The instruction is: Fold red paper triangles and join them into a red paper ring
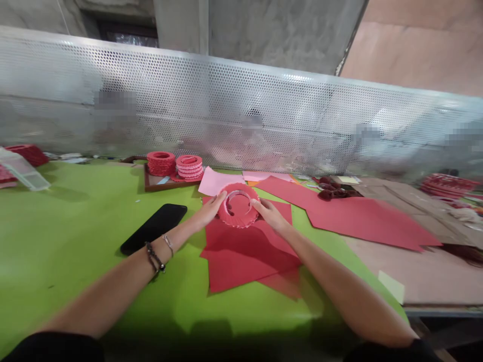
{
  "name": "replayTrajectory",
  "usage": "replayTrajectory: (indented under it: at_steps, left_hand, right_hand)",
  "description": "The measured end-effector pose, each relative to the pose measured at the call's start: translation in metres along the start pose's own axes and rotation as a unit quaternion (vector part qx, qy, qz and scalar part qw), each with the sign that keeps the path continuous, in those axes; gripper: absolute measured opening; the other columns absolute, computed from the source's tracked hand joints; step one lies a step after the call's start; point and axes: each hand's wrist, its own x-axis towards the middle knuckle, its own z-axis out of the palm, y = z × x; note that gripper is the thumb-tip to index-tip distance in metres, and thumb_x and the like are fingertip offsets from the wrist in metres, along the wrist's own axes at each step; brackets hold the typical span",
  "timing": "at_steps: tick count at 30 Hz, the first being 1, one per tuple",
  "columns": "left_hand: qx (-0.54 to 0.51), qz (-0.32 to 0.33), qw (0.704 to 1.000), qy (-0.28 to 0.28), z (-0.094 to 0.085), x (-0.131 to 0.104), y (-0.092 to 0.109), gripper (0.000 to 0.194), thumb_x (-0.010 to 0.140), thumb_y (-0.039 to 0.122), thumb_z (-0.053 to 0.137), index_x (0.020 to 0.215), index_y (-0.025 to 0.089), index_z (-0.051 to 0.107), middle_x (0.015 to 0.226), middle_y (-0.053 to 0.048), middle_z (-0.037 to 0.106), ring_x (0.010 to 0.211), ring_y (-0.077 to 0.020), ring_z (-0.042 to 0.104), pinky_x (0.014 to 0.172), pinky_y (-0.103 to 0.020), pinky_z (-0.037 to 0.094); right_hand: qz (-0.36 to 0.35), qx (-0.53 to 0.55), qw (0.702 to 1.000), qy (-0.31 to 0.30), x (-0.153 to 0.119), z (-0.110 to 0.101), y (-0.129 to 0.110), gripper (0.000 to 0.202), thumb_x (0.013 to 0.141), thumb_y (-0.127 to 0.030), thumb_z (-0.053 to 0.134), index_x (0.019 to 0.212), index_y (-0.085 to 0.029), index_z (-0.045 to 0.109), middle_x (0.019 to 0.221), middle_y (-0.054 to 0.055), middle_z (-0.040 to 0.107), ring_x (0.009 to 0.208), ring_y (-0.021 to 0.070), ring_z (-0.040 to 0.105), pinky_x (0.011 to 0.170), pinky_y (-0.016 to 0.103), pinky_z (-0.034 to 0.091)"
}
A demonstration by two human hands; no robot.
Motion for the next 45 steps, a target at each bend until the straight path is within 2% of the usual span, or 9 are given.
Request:
replayTrajectory:
  at_steps: [10, 14, 19, 23, 25, 28, 34, 40, 45]
  left_hand:
    - [0.022, 0.131, 0.991, -0.013, -0.010, -0.012, 0.025, 0.052, 0.077, 0.052, 0.050, 0.114, 0.015, 0.050, 0.116, -0.012, 0.059, 0.105, -0.0243, 0.057, 0.090, -0.035, 0.045]
    - [0.146, 0.317, 0.937, -0.004, -0.024, -0.012, 0.026, 0.059, 0.071, 0.036, 0.063, 0.122, 0.016, 0.041, 0.123, -0.015, 0.053, 0.110, -0.0258, 0.053, 0.091, -0.039, 0.045]
    - [0.261, 0.482, 0.836, 0.020, -0.040, -0.010, 0.023, 0.029, 0.084, 0.020, 0.050, 0.113, 0.016, 0.045, 0.114, -0.015, 0.058, 0.114, -0.0254, 0.051, 0.096, -0.044, 0.042]
    - [0.381, 0.609, 0.689, 0.090, -0.046, -0.009, 0.028, 0.027, 0.090, 0.019, 0.045, 0.116, 0.018, 0.040, 0.112, -0.013, 0.059, 0.115, -0.0228, 0.050, 0.092, -0.040, 0.045]
    - [0.404, 0.617, 0.669, 0.094, -0.048, -0.009, 0.030, 0.026, 0.091, 0.021, 0.044, 0.116, 0.018, 0.039, 0.112, -0.013, 0.059, 0.114, -0.0228, 0.051, 0.090, -0.039, 0.046]
    - [0.415, 0.572, 0.706, 0.045, -0.049, -0.009, 0.030, 0.023, 0.093, 0.027, 0.039, 0.112, 0.015, 0.042, 0.112, -0.015, 0.059, 0.112, -0.0245, 0.053, 0.089, -0.040, 0.046]
    - [0.422, 0.446, 0.788, -0.030, -0.047, -0.010, 0.027, 0.034, 0.086, 0.036, 0.050, 0.110, 0.012, 0.045, 0.110, -0.016, 0.060, 0.104, -0.0259, 0.057, 0.084, -0.036, 0.046]
    - [0.415, 0.370, 0.829, -0.056, -0.042, -0.011, 0.034, 0.043, 0.076, 0.044, 0.061, 0.106, 0.016, 0.047, 0.099, -0.010, 0.063, 0.090, -0.0240, 0.062, 0.072, -0.030, 0.048]
    - [0.276, 0.312, 0.900, -0.130, -0.036, -0.018, 0.041, 0.067, 0.065, 0.047, 0.069, 0.120, 0.016, 0.045, 0.119, -0.014, 0.056, 0.108, -0.0282, 0.054, 0.089, -0.037, 0.044]
  right_hand:
    - [-0.086, -0.034, 0.994, -0.050, 0.001, -0.012, -0.001, 0.040, 0.071, -0.047, 0.062, 0.099, -0.020, 0.054, 0.098, 0.006, 0.062, 0.092, 0.0197, 0.060, 0.083, 0.037, 0.050]
    - [-0.191, -0.097, 0.975, -0.052, 0.001, -0.017, -0.002, 0.059, 0.063, -0.039, 0.072, 0.113, -0.021, 0.046, 0.117, 0.010, 0.057, 0.107, 0.0239, 0.055, 0.092, 0.042, 0.046]
    - [-0.456, -0.371, 0.808, 0.036, 0.002, -0.024, 0.000, 0.037, 0.083, -0.033, 0.057, 0.116, -0.023, 0.044, 0.123, 0.011, 0.056, 0.117, 0.0241, 0.051, 0.094, 0.046, 0.044]
    - [-0.553, -0.464, 0.684, 0.105, 0.003, -0.029, -0.002, 0.029, 0.089, -0.030, 0.047, 0.118, -0.026, 0.044, 0.120, 0.009, 0.059, 0.116, 0.0221, 0.052, 0.092, 0.044, 0.045]
    - [-0.571, -0.475, 0.660, 0.116, 0.002, -0.030, -0.004, 0.029, 0.089, -0.028, 0.047, 0.118, -0.026, 0.044, 0.118, 0.009, 0.061, 0.115, 0.0224, 0.053, 0.091, 0.043, 0.046]
    - [-0.558, -0.465, 0.682, 0.088, 0.000, -0.030, -0.006, 0.034, 0.087, -0.031, 0.051, 0.119, -0.023, 0.043, 0.116, 0.012, 0.061, 0.113, 0.0240, 0.054, 0.089, 0.043, 0.046]
    - [-0.403, -0.392, 0.827, 0.011, 0.001, -0.029, 0.000, 0.045, 0.074, -0.024, 0.062, 0.115, -0.019, 0.044, 0.118, 0.013, 0.058, 0.113, 0.0261, 0.053, 0.092, 0.044, 0.044]
    - [-0.336, -0.364, 0.869, -0.004, 0.001, -0.026, 0.003, 0.051, 0.067, -0.018, 0.061, 0.115, -0.020, 0.044, 0.113, 0.011, 0.060, 0.104, 0.0255, 0.058, 0.081, 0.038, 0.049]
    - [-0.310, -0.329, 0.892, -0.022, -0.001, -0.028, 0.000, 0.052, 0.067, -0.020, 0.063, 0.114, -0.020, 0.044, 0.109, 0.010, 0.062, 0.097, 0.0238, 0.061, 0.079, 0.036, 0.049]
